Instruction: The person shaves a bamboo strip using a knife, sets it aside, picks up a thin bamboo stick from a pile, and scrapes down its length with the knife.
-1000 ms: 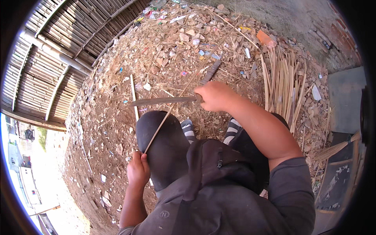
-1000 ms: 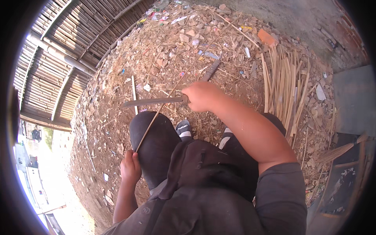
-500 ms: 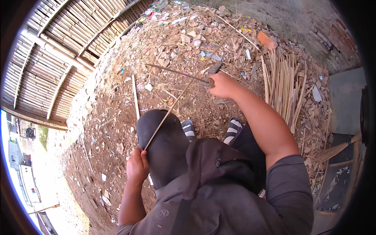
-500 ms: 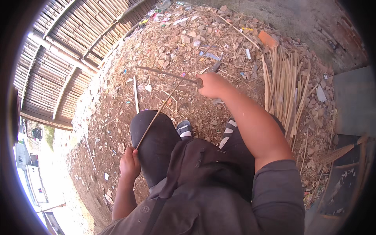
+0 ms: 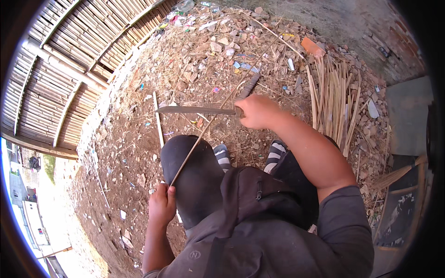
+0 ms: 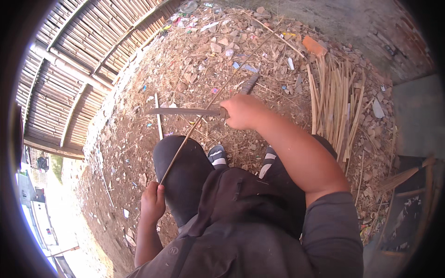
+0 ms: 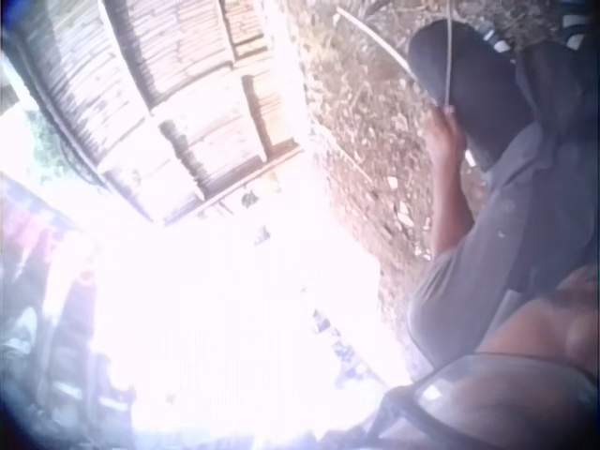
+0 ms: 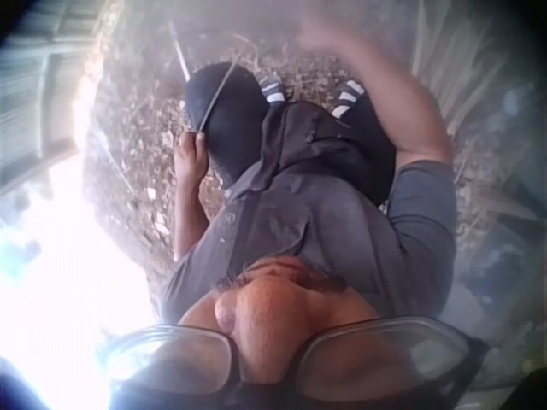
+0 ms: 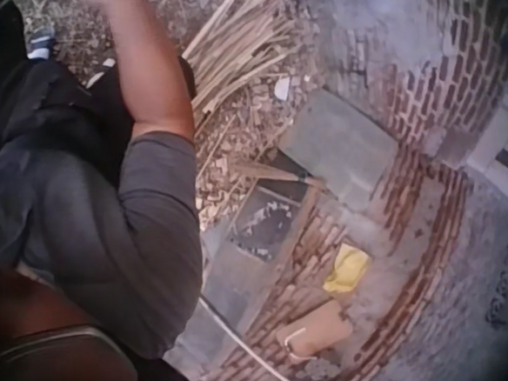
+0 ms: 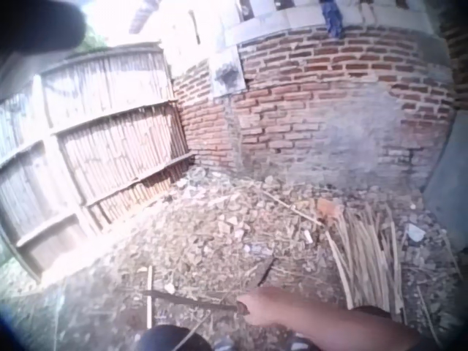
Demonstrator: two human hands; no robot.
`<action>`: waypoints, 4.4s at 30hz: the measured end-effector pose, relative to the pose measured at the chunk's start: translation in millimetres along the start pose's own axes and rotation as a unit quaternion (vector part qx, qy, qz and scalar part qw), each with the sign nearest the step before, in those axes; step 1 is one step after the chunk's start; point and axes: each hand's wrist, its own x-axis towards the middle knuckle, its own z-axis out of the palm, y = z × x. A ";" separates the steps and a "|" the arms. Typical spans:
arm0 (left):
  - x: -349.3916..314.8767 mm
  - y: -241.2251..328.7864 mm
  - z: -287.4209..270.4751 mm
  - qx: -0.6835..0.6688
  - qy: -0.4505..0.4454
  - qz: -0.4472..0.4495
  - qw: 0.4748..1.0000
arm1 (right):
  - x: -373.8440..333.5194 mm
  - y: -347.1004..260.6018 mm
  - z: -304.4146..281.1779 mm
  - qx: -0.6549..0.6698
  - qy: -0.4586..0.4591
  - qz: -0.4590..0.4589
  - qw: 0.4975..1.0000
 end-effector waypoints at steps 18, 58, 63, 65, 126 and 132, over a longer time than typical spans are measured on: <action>0.1 3.7 10.8 0.078 0.005 -0.020 0.997 | 13.6 34.1 9.7 0.088 -0.031 0.092 0.991; 3.5 -10.3 0.4 0.019 -0.041 -0.017 0.999 | 1.3 -3.7 -1.6 -0.016 -0.080 0.011 0.997; 12.7 1.4 -5.7 0.041 -0.051 -0.030 0.997 | 13.6 59.3 6.2 0.093 0.047 0.103 0.989; 9.9 1.0 -9.9 0.047 -0.050 -0.031 0.997 | 11.4 34.6 -9.9 0.092 -0.026 0.117 0.989; 119.7 119.6 64.4 -0.484 -0.317 -0.048 0.814 | -10.0 33.5 -28.4 0.047 -0.077 0.040 0.995; 116.3 111.9 73.8 -0.472 -0.269 0.002 0.840 | -0.4 9.5 -11.8 -0.029 -0.093 0.011 0.995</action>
